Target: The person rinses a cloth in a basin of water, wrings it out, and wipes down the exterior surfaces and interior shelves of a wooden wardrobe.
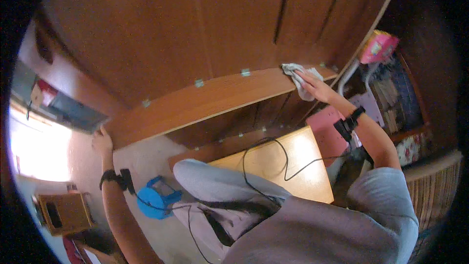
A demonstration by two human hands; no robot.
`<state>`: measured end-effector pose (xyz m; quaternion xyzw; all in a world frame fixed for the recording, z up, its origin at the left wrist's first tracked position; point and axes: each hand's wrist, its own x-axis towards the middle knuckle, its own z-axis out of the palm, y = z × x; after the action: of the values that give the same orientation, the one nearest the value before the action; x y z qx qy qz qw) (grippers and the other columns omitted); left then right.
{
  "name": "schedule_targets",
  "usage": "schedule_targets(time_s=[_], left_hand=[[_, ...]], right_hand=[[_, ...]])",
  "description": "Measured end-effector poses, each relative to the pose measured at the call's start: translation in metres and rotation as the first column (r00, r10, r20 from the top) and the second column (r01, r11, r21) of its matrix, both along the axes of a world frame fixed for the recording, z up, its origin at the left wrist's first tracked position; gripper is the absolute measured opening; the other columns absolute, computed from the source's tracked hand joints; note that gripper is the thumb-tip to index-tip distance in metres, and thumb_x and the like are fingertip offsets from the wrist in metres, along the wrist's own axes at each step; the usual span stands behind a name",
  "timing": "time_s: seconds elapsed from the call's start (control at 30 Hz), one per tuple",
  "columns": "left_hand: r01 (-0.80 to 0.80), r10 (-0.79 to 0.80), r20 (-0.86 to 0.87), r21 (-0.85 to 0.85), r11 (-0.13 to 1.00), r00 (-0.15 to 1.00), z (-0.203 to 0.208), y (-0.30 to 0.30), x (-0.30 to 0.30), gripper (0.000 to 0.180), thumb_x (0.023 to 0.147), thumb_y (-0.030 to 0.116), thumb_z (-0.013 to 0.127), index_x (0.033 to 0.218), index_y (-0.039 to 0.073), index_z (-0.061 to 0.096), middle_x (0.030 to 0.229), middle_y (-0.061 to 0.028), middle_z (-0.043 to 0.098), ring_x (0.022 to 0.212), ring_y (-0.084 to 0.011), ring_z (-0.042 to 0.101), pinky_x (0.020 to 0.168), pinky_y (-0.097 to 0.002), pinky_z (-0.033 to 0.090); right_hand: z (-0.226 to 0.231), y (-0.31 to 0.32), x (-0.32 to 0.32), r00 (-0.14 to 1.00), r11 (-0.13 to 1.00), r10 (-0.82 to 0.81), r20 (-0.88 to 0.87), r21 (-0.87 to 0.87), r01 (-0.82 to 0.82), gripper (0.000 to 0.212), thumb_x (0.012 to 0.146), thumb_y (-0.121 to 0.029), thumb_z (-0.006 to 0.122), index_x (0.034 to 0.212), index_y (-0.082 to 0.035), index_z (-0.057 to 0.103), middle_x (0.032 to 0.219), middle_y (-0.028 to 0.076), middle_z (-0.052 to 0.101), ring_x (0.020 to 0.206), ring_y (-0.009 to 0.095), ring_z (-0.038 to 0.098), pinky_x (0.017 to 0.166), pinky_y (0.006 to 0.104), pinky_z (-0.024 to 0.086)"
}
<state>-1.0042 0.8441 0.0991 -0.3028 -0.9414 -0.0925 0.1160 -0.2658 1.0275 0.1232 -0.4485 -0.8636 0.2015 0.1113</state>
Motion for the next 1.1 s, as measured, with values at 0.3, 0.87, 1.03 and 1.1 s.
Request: schedule_targets(time_s=[0.3, 0.87, 1.03, 1.1], left_hand=[[0.049, -0.024, 0.125, -0.201, 0.978, 0.992, 0.010, 0.047, 0.086, 0.062, 0.090, 0.051, 0.032, 0.135, 0.008, 0.037, 0.144, -0.0148, 0.030, 0.134, -0.0274, 0.023, 0.109, -0.0445, 0.018], [0.087, -0.070, 0.108, -0.158, 0.984, 0.992, 0.013, 0.037, 0.109, 0.064, 0.092, 0.051, 0.029, 0.137, 0.006, 0.034, 0.145, -0.0168, 0.026, 0.136, -0.0295, 0.020, 0.111, -0.0439, 0.012], [0.087, -0.074, 0.211, -0.053, 0.995, 0.975, 0.017, 0.042, 0.099, 0.066, 0.092, 0.052, 0.028, 0.134, 0.003, 0.038, 0.142, -0.0184, 0.030, 0.134, -0.0300, 0.023, 0.111, -0.0459, 0.011], [0.088, -0.182, 0.315, 0.291, 0.953, 0.931, 0.028, 0.048, 0.093, 0.060, 0.094, 0.046, 0.032, 0.129, -0.002, 0.042, 0.136, -0.0200, 0.039, 0.129, -0.0312, 0.032, 0.108, -0.0420, 0.021]], right_hand=[[-0.021, 0.030, 0.059, 0.945, 0.917, -0.282, -0.165, 0.243, 0.316, 0.039, 0.086, -0.014, 0.042, 0.124, -0.005, 0.048, 0.127, 0.018, 0.049, 0.121, 0.033, 0.042, 0.104, 0.0369, 0.031], [0.237, 0.062, -0.020, 0.842, 0.519, 0.239, -0.483, 0.797, 0.310, 0.035, 0.082, 0.005, 0.046, 0.114, -0.005, 0.056, 0.120, 0.013, 0.056, 0.114, 0.029, 0.052, 0.096, 0.0370, 0.041], [0.377, 0.154, 0.023, 0.878, 0.257, 0.194, -0.437, 0.887, 0.384, 0.049, 0.089, -0.022, 0.041, 0.136, -0.008, 0.037, 0.146, 0.013, 0.024, 0.135, 0.031, 0.021, 0.109, 0.0504, 0.015], [0.360, 0.177, 0.018, 0.846, -0.007, 0.025, -0.533, 0.846, 0.533, 0.045, 0.087, -0.017, 0.047, 0.131, -0.010, 0.043, 0.138, 0.017, 0.036, 0.128, 0.037, 0.032, 0.107, 0.0443, 0.025]])
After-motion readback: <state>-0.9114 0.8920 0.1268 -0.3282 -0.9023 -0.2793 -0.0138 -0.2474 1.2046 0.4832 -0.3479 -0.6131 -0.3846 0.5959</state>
